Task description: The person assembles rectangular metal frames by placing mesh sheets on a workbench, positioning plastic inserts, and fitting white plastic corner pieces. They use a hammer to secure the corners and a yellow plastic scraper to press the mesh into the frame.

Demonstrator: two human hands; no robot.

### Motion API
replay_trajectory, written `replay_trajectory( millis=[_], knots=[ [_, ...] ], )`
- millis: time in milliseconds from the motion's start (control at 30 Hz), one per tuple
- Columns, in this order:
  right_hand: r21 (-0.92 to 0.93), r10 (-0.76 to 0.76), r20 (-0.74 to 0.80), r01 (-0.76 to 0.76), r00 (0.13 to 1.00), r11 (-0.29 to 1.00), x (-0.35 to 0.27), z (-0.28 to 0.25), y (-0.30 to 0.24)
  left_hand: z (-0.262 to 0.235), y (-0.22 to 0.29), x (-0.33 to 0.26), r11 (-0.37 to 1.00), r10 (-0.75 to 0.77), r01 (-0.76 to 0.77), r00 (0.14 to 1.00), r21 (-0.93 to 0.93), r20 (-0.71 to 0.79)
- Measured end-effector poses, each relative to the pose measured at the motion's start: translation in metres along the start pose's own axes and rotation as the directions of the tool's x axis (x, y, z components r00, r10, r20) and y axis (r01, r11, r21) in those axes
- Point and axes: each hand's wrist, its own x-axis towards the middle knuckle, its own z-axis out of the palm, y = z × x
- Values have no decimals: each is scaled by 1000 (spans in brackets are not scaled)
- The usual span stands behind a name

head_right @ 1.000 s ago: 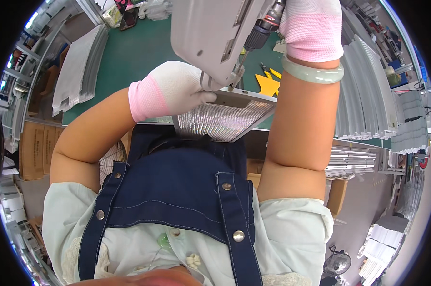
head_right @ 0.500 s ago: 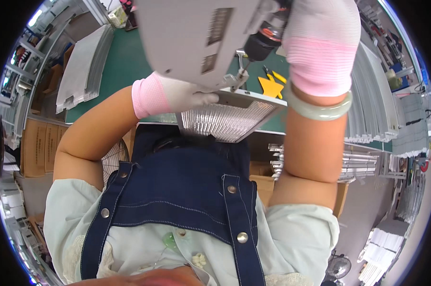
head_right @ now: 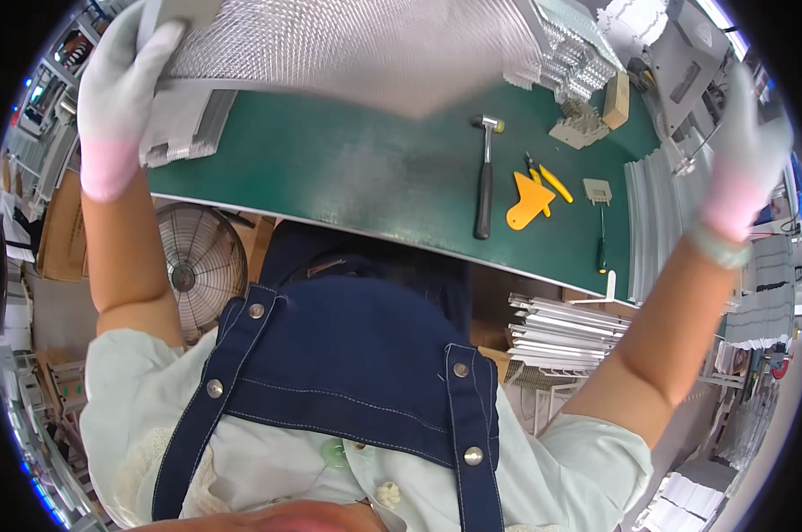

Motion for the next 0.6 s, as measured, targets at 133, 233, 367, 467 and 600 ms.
replay_trajectory(
  millis=[133,233,367,467,600],
  knots=[
    [764,100,597,-602,796,233,-154,33,-158,65,-14,-61,732,419,-463,884,499,205],
    [467,213,884,-781,416,-415,-233,50,-190,134,-15,-120,871,191,-434,732,232,654],
    [165,198,980,-514,-9,-842,-315,58,-158,152,-72,-152,987,97,-163,574,-2,813],
    [116,247,960,-618,-130,-778,-338,44,-150,148,-110,-163,945,51,-283,624,165,780],
    [85,338,924,-764,-180,-640,-341,42,-151,151,-125,-185,929,91,-324,667,179,740]
  ],
)
